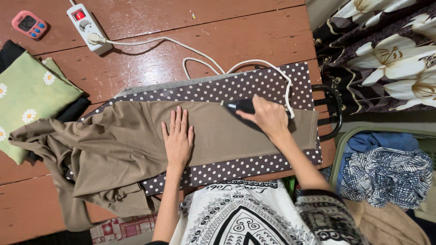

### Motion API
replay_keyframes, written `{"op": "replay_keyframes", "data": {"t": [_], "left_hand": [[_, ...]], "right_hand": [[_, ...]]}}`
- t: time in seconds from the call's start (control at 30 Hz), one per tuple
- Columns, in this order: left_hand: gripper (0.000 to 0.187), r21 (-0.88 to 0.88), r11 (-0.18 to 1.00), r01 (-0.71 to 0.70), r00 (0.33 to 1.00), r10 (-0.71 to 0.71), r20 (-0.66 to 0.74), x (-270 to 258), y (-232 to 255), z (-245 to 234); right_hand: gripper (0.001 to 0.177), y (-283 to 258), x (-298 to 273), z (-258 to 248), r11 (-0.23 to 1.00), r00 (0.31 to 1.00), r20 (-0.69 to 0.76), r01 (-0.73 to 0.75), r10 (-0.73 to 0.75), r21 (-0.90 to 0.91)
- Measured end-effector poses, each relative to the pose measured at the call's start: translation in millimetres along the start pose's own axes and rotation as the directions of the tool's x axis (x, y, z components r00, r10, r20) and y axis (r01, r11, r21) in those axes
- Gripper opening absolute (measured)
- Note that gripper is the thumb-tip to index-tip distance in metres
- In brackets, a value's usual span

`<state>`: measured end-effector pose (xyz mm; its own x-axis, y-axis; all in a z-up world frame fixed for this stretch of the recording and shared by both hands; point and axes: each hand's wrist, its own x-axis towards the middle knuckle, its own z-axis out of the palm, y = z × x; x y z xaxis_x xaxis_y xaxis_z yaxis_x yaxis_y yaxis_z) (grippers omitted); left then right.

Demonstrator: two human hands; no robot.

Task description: The person irons a brown long-sleeved garment on a polka-dotted ironing board. They repeatedly smooth the fabric with their hands and move the iron back and forth across different sections, including sleeves and the body, to remove wrinkles.

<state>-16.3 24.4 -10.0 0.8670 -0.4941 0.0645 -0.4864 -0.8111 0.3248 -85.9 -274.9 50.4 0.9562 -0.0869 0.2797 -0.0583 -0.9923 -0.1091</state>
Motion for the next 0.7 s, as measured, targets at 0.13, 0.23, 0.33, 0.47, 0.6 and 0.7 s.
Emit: {"op": "replay_keyframes", "data": {"t": [0.13, 0.23, 0.33, 0.47, 0.6, 0.7], "left_hand": [[0.061, -0.011, 1.000, 0.000, 1.000, 0.000, -0.004, -0.4, 0.0, -0.5], [0.061, -0.034, 0.999, -0.001, 1.000, 0.001, -0.006, -1.0, 0.1, -2.5], [0.061, -0.042, 0.999, -0.008, 1.000, 0.008, -0.011, -0.5, 1.3, -4.1], [0.061, -0.042, 0.999, -0.011, 1.000, 0.010, -0.009, -0.7, 1.3, -4.6], [0.060, -0.042, 0.999, -0.010, 1.000, 0.010, -0.006, -1.1, 1.1, -3.6], [0.060, -0.030, 0.999, -0.020, 1.000, 0.020, -0.008, -2.5, -0.8, -1.5]], "right_hand": [[0.062, -2.4, 2.7, 4.1, 0.994, 0.995, -0.013, -0.100, 0.101, 0.035], [0.060, 2.2, -2.9, -2.9, 0.990, 0.997, 0.080, -0.031, 0.020, 0.137], [0.054, 13.7, -17.1, -18.9, 0.943, 0.975, 0.115, 0.150, -0.192, 0.299], [0.054, 23.6, -31.3, -29.2, 0.897, 0.935, 0.119, 0.276, -0.333, 0.344], [0.057, 14.1, -36.9, -20.9, 0.987, 0.989, 0.147, -0.032, 0.009, 0.158], [0.061, 7.3, -45.4, -18.4, 0.992, 0.984, 0.158, -0.092, 0.077, 0.089]]}}
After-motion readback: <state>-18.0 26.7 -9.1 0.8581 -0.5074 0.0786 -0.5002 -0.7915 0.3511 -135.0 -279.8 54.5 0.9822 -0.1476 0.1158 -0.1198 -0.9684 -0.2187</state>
